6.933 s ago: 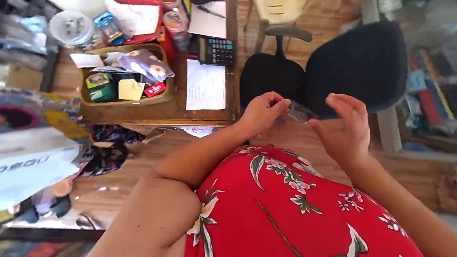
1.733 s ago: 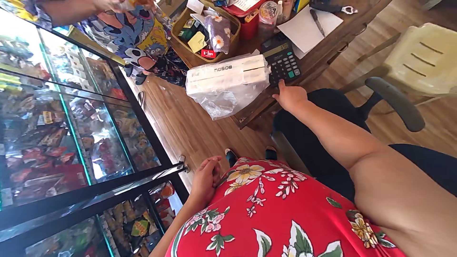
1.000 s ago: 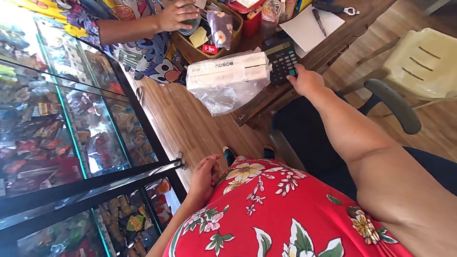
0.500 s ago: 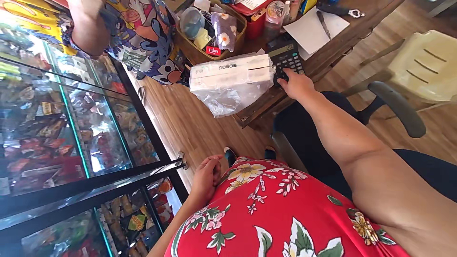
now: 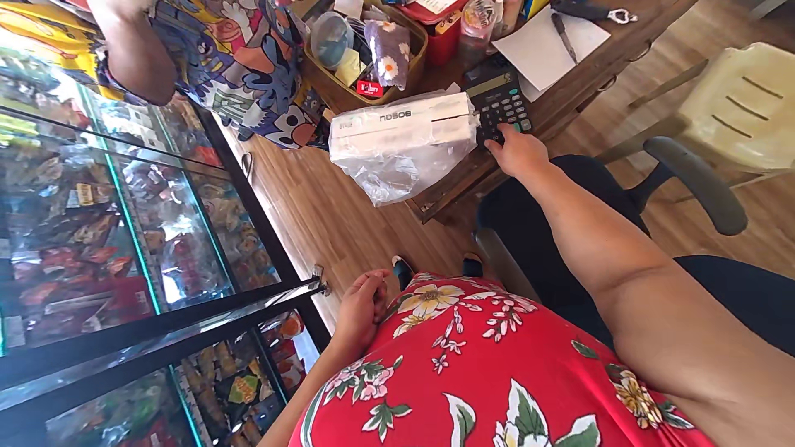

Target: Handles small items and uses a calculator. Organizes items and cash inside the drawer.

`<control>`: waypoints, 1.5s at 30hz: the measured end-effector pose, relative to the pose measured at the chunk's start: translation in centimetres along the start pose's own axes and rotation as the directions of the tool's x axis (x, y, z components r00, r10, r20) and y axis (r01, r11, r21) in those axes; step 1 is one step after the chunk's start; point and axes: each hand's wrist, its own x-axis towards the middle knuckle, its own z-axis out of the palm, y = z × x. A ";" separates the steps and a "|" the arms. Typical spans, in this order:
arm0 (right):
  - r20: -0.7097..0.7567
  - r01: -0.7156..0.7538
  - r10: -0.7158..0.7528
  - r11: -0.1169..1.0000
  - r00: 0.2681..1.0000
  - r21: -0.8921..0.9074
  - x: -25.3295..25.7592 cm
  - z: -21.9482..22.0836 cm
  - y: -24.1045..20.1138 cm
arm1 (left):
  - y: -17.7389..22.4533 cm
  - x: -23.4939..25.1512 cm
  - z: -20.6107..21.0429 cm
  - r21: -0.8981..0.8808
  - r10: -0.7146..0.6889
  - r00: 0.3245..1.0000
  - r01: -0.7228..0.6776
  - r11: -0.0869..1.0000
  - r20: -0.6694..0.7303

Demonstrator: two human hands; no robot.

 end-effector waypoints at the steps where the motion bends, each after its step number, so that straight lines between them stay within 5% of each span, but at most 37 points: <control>1: -0.010 0.021 -0.021 1.000 1.000 0.002 -0.2 0.2 -0.3 | 0.0 0.0 0.1 0.005 0.001 1.000 -0.001 1.000 0.006; 5: 0.016 0.088 -0.087 0.996 0.996 -0.022 -1.2 2.0 -0.8 | 0.0 0.0 0.1 0.017 0.001 1.000 -0.001 1.000 0.004; 9: 0.051 0.069 -0.068 0.997 0.996 -0.036 -1.1 2.7 -0.4 | -0.2 0.0 -0.2 -0.003 -0.003 1.000 0.003 1.000 0.003; 14: -0.094 0.011 -0.005 0.998 0.996 0.069 -1.1 1.6 1.5 | -0.3 -0.1 -0.3 -0.018 0.006 1.000 -0.006 1.000 -0.007; 21: -0.043 -0.061 0.060 0.998 0.997 -0.016 -0.6 1.5 2.7 | -0.4 0.2 -0.2 -0.011 0.000 1.000 0.000 1.000 0.002; 26: -0.182 0.111 -0.079 0.978 0.980 0.174 -2.6 4.3 3.6 | 0.0 0.1 0.0 0.001 -0.004 1.000 0.004 1.000 0.002; 28: -0.162 0.054 0.017 0.904 0.987 0.424 -3.1 6.6 4.2 | 0.0 0.2 -0.1 -0.008 -0.006 1.000 0.006 1.000 -0.009; 31: 0.000 -0.172 0.301 0.546 0.954 0.820 -2.3 10.2 4.8 | 0.1 0.3 0.0 -0.030 -0.025 0.999 0.024 0.999 -0.032; 34: 0.184 -0.316 0.437 0.250 0.880 0.915 -1.0 10.5 4.5 | 0.2 0.0 0.1 -0.009 -0.024 0.999 0.024 1.000 -0.039; 41: 0.175 -0.250 0.466 0.104 0.868 0.963 1.5 9.2 4.4 | 0.3 -0.4 -0.3 -0.015 -0.019 0.999 0.019 1.000 -0.050; 45: -0.125 0.001 0.528 0.227 0.840 0.974 0.8 8.2 3.6 | 0.0 -0.2 -0.3 0.014 -0.007 0.999 0.008 1.000 -0.046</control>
